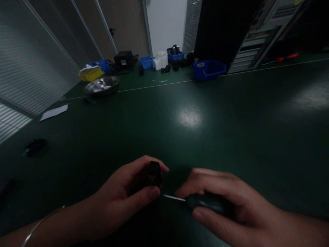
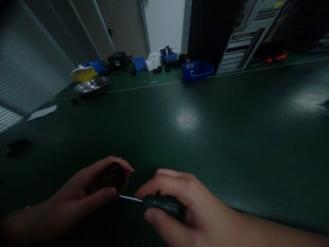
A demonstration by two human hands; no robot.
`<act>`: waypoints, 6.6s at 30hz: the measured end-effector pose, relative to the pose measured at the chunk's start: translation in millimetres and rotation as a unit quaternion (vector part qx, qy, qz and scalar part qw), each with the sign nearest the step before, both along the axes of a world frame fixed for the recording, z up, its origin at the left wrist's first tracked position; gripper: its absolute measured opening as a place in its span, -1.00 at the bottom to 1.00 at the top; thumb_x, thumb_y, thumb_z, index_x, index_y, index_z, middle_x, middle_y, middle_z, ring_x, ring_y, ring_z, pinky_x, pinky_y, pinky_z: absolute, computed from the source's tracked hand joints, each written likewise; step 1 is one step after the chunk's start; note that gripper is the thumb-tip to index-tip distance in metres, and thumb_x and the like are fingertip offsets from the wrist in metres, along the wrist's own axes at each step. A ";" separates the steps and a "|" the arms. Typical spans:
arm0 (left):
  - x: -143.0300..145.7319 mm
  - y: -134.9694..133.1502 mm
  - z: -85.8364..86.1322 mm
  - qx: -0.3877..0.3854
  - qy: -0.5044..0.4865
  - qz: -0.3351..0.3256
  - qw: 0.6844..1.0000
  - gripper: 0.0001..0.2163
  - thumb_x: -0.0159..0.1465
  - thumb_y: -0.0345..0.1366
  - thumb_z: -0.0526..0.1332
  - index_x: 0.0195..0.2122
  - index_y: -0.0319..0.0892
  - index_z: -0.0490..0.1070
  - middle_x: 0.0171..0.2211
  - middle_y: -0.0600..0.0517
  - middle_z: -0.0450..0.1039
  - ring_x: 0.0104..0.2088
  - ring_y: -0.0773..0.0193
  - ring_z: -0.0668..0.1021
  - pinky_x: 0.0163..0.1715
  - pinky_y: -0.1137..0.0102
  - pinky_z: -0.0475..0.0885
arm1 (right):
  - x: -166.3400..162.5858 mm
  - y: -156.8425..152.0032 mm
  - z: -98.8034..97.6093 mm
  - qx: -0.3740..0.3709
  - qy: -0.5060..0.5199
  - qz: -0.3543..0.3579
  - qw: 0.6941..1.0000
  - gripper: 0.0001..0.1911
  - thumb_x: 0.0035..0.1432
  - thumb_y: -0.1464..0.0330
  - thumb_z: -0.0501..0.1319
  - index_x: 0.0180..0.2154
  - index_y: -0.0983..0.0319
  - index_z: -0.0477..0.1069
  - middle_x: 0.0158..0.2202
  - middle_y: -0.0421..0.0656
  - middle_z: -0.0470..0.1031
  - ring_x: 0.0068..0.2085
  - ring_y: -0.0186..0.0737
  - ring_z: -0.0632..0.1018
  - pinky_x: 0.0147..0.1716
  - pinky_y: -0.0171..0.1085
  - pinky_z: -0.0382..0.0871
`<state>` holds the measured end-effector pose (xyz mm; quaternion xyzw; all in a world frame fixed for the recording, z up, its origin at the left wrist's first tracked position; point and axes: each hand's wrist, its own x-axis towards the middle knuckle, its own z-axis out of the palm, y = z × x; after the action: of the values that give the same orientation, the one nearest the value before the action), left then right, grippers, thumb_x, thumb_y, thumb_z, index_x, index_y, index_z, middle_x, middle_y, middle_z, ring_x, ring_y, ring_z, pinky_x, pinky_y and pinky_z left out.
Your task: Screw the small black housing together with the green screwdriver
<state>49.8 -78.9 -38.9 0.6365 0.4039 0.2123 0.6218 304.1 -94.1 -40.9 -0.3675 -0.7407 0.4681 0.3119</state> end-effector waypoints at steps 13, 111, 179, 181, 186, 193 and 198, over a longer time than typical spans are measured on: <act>5.3 -1.9 -3.9 0.144 0.046 -0.044 0.987 -0.76 0.39 -0.42 0.08 0.03 -0.03 0.37 -0.13 0.02 0.40 -0.21 0.22 0.48 -0.22 0.38 0.40 | 2.0 -2.8 -7.3 0.011 0.019 -0.014 1.000 -0.67 0.17 0.48 0.29 -0.07 0.01 0.52 -0.27 -0.24 0.62 -0.32 -0.23 0.62 -0.39 -0.36 0.50; 3.6 -5.6 4.7 0.248 0.184 -0.095 0.947 -0.79 0.39 -0.33 0.13 0.01 0.02 0.21 -0.17 0.08 0.39 -0.30 0.23 0.49 -0.31 0.38 0.42 | -1.7 0.8 -0.1 -0.010 0.003 0.007 1.000 -0.70 0.18 0.48 0.25 -0.09 0.02 0.55 -0.31 -0.24 0.61 -0.41 -0.27 0.59 -0.42 -0.36 0.46; -0.8 -7.8 11.2 0.163 0.168 -0.062 0.970 -0.76 0.42 -0.30 0.04 0.10 -0.03 0.13 -0.11 -0.02 0.44 -0.19 0.19 0.53 -0.24 0.37 0.51 | -2.7 0.8 6.2 0.004 -0.030 -0.002 1.000 -0.79 0.15 0.47 0.25 -0.19 0.11 0.56 -0.26 -0.16 0.64 -0.28 -0.15 0.65 -0.39 -0.34 0.51; -1.3 -8.1 12.4 0.159 0.154 -0.057 0.973 -0.77 0.43 -0.32 0.02 0.10 -0.02 0.14 -0.11 0.00 0.43 -0.18 0.20 0.52 -0.20 0.37 0.50 | -1.8 -0.2 7.0 0.009 -0.032 -0.007 0.999 -0.80 0.15 0.46 0.26 -0.19 0.10 0.56 -0.25 -0.16 0.64 -0.25 -0.14 0.65 -0.36 -0.34 0.52; -1.8 -7.6 14.5 0.153 0.118 -0.033 0.981 -0.79 0.45 -0.32 0.00 0.08 0.02 0.17 -0.10 0.04 0.41 -0.13 0.24 0.50 -0.11 0.37 0.46 | -1.5 -0.8 8.2 0.012 -0.037 -0.010 0.999 -0.76 0.14 0.46 0.28 -0.15 0.09 0.57 -0.19 -0.15 0.65 -0.16 -0.11 0.65 -0.34 -0.34 0.53; -3.8 -10.2 16.9 0.152 0.116 -0.066 0.979 -0.77 0.44 -0.32 0.04 0.09 0.07 0.19 -0.06 0.05 0.44 -0.08 0.23 0.52 -0.08 0.37 0.47 | -0.8 1.5 16.3 0.017 -0.065 -0.007 0.998 -0.78 0.17 0.43 0.26 -0.15 0.12 0.57 -0.13 -0.10 0.64 -0.09 -0.07 0.64 -0.31 -0.33 0.56; -6.1 -12.0 16.6 0.158 0.136 -0.073 0.975 -0.76 0.43 -0.32 0.07 0.08 0.11 0.20 -0.10 0.09 0.44 -0.14 0.26 0.55 -0.12 0.41 0.48 | -2.1 0.4 17.6 0.000 -0.072 0.011 0.997 -0.77 0.16 0.46 0.28 -0.15 0.13 0.57 -0.12 -0.09 0.64 -0.06 -0.07 0.63 -0.27 -0.32 0.56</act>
<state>43.7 -90.9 -22.3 0.7773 0.3984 0.1386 0.4668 302.0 -93.7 -23.3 -0.3914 -0.7655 0.4438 0.2527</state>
